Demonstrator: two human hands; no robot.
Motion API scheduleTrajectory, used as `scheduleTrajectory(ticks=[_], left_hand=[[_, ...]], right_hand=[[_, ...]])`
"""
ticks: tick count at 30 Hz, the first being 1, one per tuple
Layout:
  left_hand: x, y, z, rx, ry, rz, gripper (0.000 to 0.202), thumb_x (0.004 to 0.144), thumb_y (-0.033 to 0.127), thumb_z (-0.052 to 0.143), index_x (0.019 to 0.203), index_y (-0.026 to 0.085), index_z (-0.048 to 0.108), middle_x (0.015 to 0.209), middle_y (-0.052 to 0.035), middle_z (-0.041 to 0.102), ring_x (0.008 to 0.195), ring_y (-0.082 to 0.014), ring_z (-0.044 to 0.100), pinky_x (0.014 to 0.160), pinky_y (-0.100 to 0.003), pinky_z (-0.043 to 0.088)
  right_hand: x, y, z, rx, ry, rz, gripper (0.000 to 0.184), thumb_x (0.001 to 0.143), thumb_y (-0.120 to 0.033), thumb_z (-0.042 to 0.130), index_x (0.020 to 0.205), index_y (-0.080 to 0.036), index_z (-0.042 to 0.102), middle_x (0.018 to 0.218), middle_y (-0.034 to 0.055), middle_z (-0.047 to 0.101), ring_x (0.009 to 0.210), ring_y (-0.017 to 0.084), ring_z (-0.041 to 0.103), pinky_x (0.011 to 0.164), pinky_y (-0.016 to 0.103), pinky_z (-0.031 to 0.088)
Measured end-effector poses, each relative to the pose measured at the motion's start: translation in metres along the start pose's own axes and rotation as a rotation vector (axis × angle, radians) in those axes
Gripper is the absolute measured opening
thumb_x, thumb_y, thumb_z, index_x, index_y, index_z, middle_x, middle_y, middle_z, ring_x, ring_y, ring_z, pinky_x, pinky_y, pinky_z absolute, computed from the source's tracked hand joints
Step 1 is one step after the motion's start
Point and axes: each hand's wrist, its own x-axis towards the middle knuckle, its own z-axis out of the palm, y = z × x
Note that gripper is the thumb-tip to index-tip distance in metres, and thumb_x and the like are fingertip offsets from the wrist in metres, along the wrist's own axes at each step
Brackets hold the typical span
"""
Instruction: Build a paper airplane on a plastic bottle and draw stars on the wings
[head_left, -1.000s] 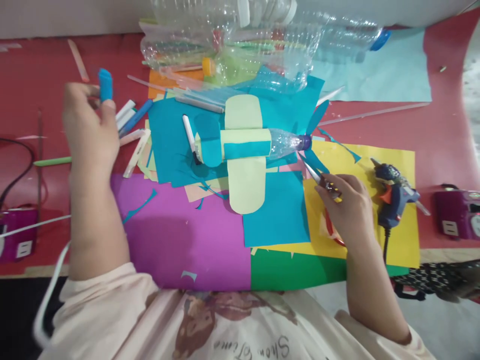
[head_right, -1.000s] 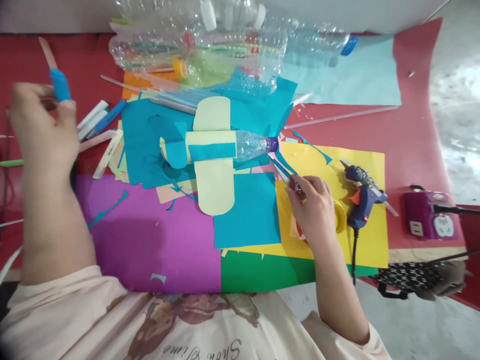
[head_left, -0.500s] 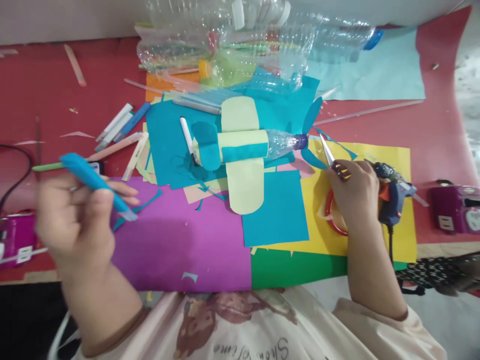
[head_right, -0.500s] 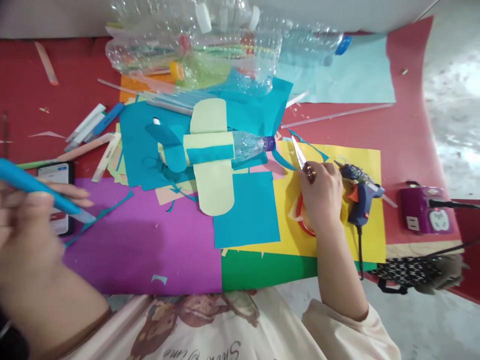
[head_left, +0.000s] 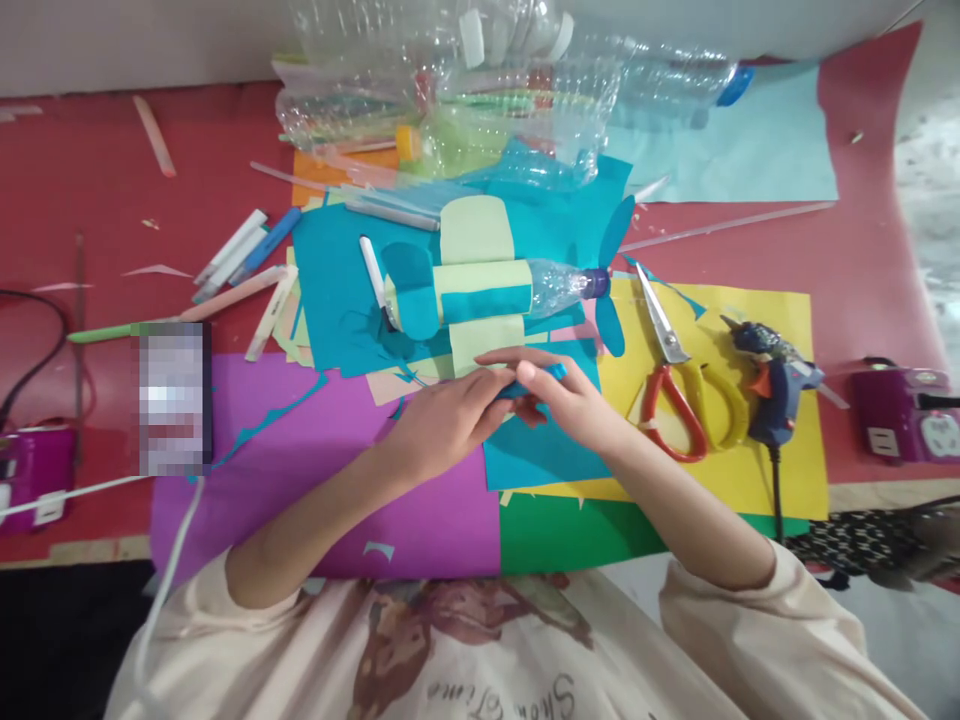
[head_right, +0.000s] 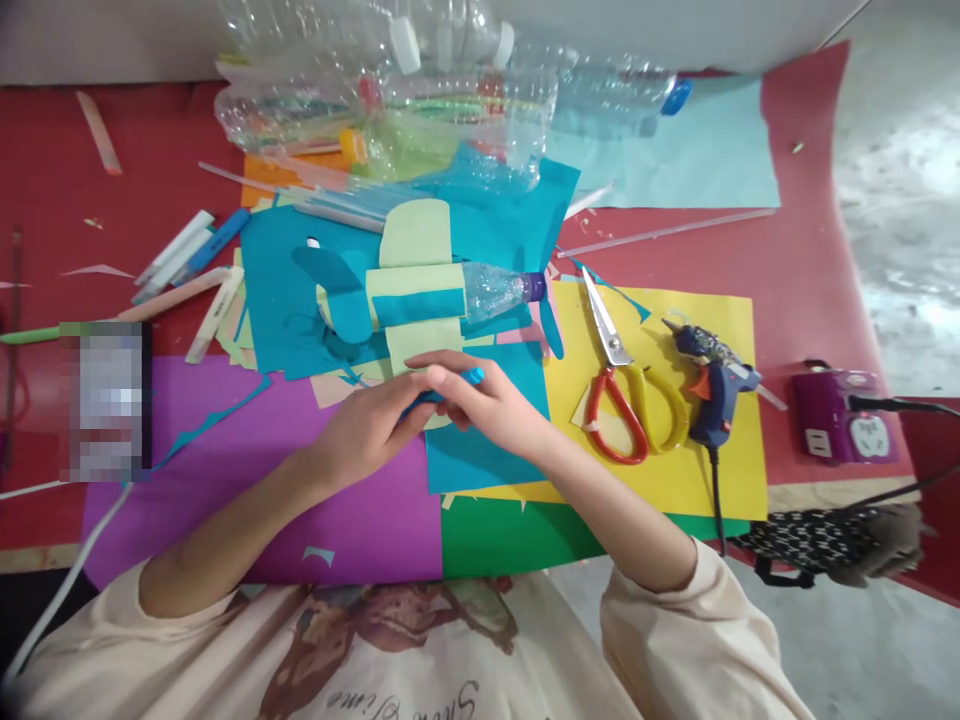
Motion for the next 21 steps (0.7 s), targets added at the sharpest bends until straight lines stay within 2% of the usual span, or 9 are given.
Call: scheduleTrajectory(ticks=[3,8,13,16,21], left_hand=[[0.000,-0.013,0.003,0.155,0.036,0.018,0.036,0.103,0.042,0.023,0.119,0.022,0.049,0.105,-0.0056,0.070,0.085,-0.0187,0.070,0.060,-0.025,0.049],[-0.004,-0.035,0.005,0.192,0.137,0.036,0.047,0.103,0.047,0.017,0.100,0.019,0.055,0.085,-0.0045,0.070,0.078,-0.0160,0.069,0.060,-0.023,0.046],[-0.003,-0.041,0.011,0.201,0.211,0.043,0.043,0.103,0.045,0.020,0.104,0.017,0.053,0.086,-0.0053,0.069,0.077,-0.0154,0.067,0.058,-0.023,0.045],[-0.001,-0.038,0.011,0.274,0.143,0.071,0.043,0.104,0.038,0.017,0.107,0.015,0.053,0.088,-0.0070,0.067,0.081,-0.0177,0.066,0.061,-0.025,0.046],[-0.001,-0.032,0.008,0.323,-0.106,0.128,0.037,0.103,0.027,0.023,0.092,0.018,0.057,0.077,-0.0045,0.063,0.076,-0.0185,0.064,0.060,-0.026,0.044]], right_hand=[[0.012,0.011,0.003,0.209,0.040,0.027,0.049,0.083,-0.059,0.053,0.099,-0.016,0.069,0.060,-0.0015,0.056,0.046,0.007,0.045,0.039,0.020,0.035],[0.017,0.026,0.000,0.388,0.053,0.063,0.048,0.080,-0.061,0.054,0.094,-0.017,0.068,0.058,-0.0016,0.058,0.044,0.010,0.051,0.040,0.023,0.043],[0.015,0.030,-0.002,0.453,0.023,0.075,0.037,0.072,-0.047,0.073,0.092,-0.017,0.066,0.068,-0.0011,0.064,0.052,0.010,0.060,0.051,0.024,0.052],[0.014,0.029,-0.001,0.416,0.043,0.024,0.032,0.074,-0.044,0.073,0.091,-0.019,0.063,0.064,-0.0033,0.063,0.050,0.009,0.060,0.051,0.022,0.051],[0.010,0.024,0.003,0.288,0.001,0.024,0.034,0.077,-0.049,0.068,0.081,-0.019,0.055,0.057,-0.0056,0.059,0.042,0.009,0.058,0.043,0.021,0.048]])
